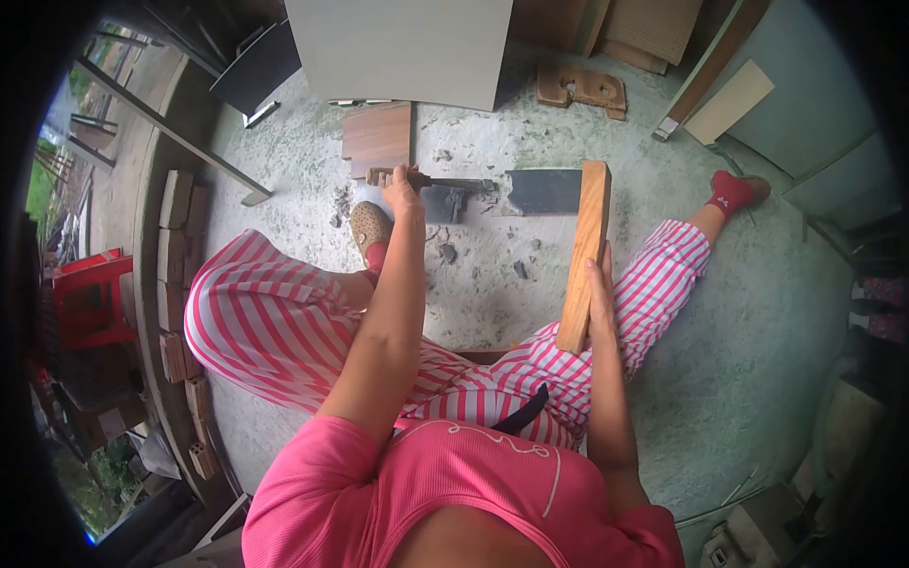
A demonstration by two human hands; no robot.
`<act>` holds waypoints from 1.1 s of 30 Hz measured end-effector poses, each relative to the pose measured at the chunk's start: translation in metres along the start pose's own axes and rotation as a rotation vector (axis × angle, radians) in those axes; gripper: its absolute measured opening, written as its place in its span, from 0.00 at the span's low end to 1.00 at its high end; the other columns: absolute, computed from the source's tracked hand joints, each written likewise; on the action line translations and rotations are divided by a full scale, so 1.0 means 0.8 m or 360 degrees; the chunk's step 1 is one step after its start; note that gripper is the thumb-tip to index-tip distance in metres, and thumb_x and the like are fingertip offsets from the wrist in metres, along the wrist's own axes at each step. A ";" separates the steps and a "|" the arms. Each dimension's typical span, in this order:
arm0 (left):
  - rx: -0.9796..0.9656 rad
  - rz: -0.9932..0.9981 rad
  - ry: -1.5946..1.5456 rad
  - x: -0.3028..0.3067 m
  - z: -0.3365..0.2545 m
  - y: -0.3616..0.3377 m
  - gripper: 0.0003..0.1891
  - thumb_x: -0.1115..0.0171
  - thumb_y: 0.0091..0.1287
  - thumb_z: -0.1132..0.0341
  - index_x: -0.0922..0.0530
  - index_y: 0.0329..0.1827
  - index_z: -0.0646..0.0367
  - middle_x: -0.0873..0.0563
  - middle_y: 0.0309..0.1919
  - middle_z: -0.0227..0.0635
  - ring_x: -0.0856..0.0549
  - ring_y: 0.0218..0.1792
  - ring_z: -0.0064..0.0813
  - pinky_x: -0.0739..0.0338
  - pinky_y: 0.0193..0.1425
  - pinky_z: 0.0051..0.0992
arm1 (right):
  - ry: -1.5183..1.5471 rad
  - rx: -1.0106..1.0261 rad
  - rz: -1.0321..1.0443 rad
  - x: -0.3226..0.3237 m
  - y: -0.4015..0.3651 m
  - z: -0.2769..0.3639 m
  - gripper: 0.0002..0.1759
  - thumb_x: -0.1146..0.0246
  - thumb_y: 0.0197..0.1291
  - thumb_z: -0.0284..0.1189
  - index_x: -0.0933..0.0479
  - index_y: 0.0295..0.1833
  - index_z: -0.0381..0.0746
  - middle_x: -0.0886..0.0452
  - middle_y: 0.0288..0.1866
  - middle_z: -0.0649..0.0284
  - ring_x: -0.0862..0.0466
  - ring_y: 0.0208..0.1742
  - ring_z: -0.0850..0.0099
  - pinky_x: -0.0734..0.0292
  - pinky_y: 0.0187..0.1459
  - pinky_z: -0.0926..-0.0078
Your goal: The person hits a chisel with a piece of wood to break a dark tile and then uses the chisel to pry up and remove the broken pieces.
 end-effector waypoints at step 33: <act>-0.0591 0.0498 0.0988 -0.150 -0.064 -0.111 0.14 0.35 0.57 0.65 0.29 0.38 0.63 0.21 0.27 0.35 0.23 0.29 0.26 0.26 0.39 0.29 | 0.0188 -0.0456 0.0032 0.001 0.026 -0.077 0.52 0.46 0.56 0.56 0.57 0.76 0.39 0.49 0.75 0.52 0.43 0.73 0.60 0.41 0.66 0.65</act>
Point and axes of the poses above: each hand's wrist, its own y-axis towards the middle knuckle, its own x-axis out of the back of the hand, z = x × y, the point moved 10 cm from there along y, towards the middle knuckle
